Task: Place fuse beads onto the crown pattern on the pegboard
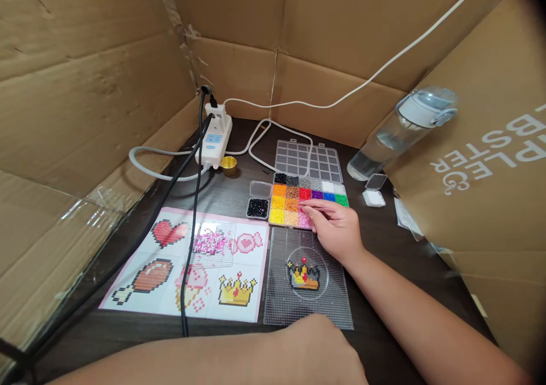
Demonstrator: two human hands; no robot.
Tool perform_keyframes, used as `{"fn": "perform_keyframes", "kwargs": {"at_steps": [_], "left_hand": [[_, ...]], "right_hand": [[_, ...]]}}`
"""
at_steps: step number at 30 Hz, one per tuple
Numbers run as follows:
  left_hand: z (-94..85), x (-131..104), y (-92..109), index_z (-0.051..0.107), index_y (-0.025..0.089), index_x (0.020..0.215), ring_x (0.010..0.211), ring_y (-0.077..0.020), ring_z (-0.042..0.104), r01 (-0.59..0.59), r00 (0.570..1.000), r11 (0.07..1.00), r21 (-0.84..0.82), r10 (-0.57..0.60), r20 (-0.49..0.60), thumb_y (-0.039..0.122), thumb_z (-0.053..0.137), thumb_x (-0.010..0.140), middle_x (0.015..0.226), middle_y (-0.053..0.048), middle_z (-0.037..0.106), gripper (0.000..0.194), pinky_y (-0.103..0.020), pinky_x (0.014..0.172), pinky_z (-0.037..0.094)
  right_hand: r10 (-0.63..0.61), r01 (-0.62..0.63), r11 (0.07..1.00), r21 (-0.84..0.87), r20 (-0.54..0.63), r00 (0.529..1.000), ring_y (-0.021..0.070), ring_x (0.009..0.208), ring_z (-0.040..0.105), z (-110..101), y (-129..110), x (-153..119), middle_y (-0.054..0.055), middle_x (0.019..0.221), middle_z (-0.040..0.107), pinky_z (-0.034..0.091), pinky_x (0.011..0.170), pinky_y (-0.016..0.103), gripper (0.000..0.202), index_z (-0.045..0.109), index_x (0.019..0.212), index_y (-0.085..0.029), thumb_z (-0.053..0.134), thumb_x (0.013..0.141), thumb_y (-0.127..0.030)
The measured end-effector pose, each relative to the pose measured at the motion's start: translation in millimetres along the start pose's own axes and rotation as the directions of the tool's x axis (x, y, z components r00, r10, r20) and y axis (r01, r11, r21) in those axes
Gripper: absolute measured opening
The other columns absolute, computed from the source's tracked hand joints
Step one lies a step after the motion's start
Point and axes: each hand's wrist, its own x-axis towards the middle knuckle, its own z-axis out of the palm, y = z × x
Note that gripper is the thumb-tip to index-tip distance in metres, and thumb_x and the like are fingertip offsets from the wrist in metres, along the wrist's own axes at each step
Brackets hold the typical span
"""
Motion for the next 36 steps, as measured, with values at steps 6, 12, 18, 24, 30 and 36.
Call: {"fn": "perform_keyframes", "kwargs": {"at_steps": [6, 12, 18, 24, 30, 36], "left_hand": [[-2.3, 2, 0, 0.061, 0.022, 0.080, 0.058, -0.0137, 0.057, 0.007, 0.999, 0.999, -0.041, -0.005, 0.053, 0.025, 0.050, 0.085, 0.084, 0.002, 0.066, 0.012, -0.027, 0.035, 0.030], [3.0, 2, 0, 0.061, 0.024, 0.081, 0.061, -0.0155, 0.058, -0.013, 0.999, 1.000, 0.003, 0.013, -0.034, 0.025, 0.053, 0.083, 0.081, 0.003, 0.066, 0.008, -0.028, 0.035, 0.032], [5.0, 4, -1, 0.062, 0.023, 0.080, 0.061, -0.0155, 0.059, -0.014, 1.000, 1.000, -0.012, 0.014, -0.021, 0.025, 0.052, 0.083, 0.083, 0.002, 0.067, 0.011, -0.028, 0.035, 0.032], [3.2, 5, -2, 0.063, 0.024, 0.082, 0.059, -0.0159, 0.059, -0.018, 0.999, 0.999, -0.027, 0.017, -0.039, 0.027, 0.053, 0.084, 0.081, 0.002, 0.067, 0.010, -0.027, 0.033, 0.030], [5.3, 8, -5, 0.053, 0.019, 0.064, 0.046, -0.0123, 0.051, 0.016, 0.999, 0.997, -0.075, -0.019, -0.032, 0.022, 0.059, 0.080, 0.066, 0.002, 0.065, 0.017, -0.025, 0.029, 0.026], [9.7, 14, -9, 0.045, 0.019, 0.058, 0.037, -0.0105, 0.039, 0.027, 0.999, 0.995, -0.098, -0.031, -0.038, 0.022, 0.060, 0.079, 0.065, 0.002, 0.065, 0.026, -0.024, 0.027, 0.024]], "right_hand": [[0.003, -0.002, 0.999, 0.044, -0.027, 1.000, 0.0152, 0.057, 0.064, -2, -1, -1, 0.001, 0.054, 0.063, 0.054, 0.055, 0.028, 0.015, 0.076, 0.086, -0.017, 0.065, 0.080, -0.026], [-0.004, 0.004, 1.000, 0.016, -0.014, 1.000, 0.0132, 0.051, 0.059, -1, 0, 0, 0.000, 0.051, 0.061, 0.051, 0.050, 0.026, 0.015, 0.076, 0.085, -0.017, 0.065, 0.079, -0.025], [0.034, -0.030, 0.994, 0.108, -0.036, 0.999, 0.0084, 0.041, 0.049, -1, -4, -1, -0.001, 0.052, 0.061, 0.045, 0.043, 0.023, 0.014, 0.075, 0.084, -0.016, 0.066, 0.078, -0.025], [0.065, -0.061, 0.992, 0.114, -0.033, 0.997, 0.0078, 0.041, 0.049, 0, -6, 0, 0.000, 0.054, 0.063, 0.044, 0.041, 0.023, 0.014, 0.075, 0.081, -0.015, 0.067, 0.078, -0.026], [0.037, -0.035, 0.997, 0.068, -0.028, 0.999, 0.0096, 0.044, 0.052, 1, 1, 0, 0.001, 0.055, 0.064, 0.047, 0.045, 0.024, 0.014, 0.075, 0.083, -0.016, 0.067, 0.078, -0.026], [0.026, -0.026, 0.999, 0.020, -0.029, 0.999, 0.0129, 0.050, 0.058, 0, 4, 0, 0.001, 0.054, 0.063, 0.050, 0.048, 0.025, 0.014, 0.075, 0.082, -0.016, 0.067, 0.078, -0.027]]}}
